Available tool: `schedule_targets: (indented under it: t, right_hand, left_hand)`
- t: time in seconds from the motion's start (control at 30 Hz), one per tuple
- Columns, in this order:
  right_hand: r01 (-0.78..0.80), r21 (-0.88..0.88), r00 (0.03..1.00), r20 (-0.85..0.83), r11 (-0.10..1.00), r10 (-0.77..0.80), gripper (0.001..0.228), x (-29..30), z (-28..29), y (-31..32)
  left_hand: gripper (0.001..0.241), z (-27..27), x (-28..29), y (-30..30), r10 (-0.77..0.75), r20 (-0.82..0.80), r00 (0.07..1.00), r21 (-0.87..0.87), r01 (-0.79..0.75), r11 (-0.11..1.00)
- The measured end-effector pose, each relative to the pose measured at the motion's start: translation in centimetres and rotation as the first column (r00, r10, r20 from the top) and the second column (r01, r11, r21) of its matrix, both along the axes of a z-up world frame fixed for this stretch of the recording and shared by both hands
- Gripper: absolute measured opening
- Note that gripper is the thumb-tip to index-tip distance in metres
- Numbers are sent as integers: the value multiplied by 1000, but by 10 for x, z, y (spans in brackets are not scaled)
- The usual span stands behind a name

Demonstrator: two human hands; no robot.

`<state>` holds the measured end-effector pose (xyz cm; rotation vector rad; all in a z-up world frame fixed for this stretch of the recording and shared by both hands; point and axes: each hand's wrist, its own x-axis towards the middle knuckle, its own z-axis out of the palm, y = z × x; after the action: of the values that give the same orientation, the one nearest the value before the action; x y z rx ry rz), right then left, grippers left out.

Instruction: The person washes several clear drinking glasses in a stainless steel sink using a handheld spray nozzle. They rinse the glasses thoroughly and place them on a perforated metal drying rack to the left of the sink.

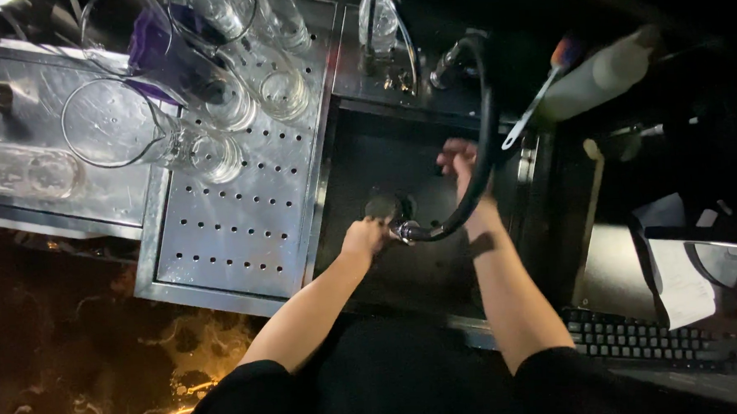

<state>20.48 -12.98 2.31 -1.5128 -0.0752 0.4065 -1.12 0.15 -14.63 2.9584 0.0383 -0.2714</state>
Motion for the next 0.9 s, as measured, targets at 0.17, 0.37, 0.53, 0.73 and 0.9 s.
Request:
schedule_targets:
  t: [0.17, 0.37, 0.53, 0.73, 0.9]
  right_hand:
    - [116, 78, 982, 140, 990, -126, 45, 88, 9, 35]
    - [166, 225, 985, 7, 960, -172, 43, 167, -71, 34]
    - [-24, -15, 942, 334, 1000, 28, 36, 93, 20, 23]
    - [-36, 103, 963, 270, 994, 7, 58, 113, -28, -3]
    - [14, -59, 976, 220, 998, -1, 38, 4, 37, -2]
  left_hand:
    - [29, 4, 1, 7, 9, 100, 995, -72, -1, 997]
    - [14, -1, -2, 16, -19, 341, 940, 35, 7, 999]
    - [22, -33, -2, 7, -17, 198, 980, 51, 7, 999]
    - [17, -4, -1, 4, -11, 296, 955, 39, -1, 999]
    - [19, -33, -13, -3, -38, 200, 979, 29, 32, 999]
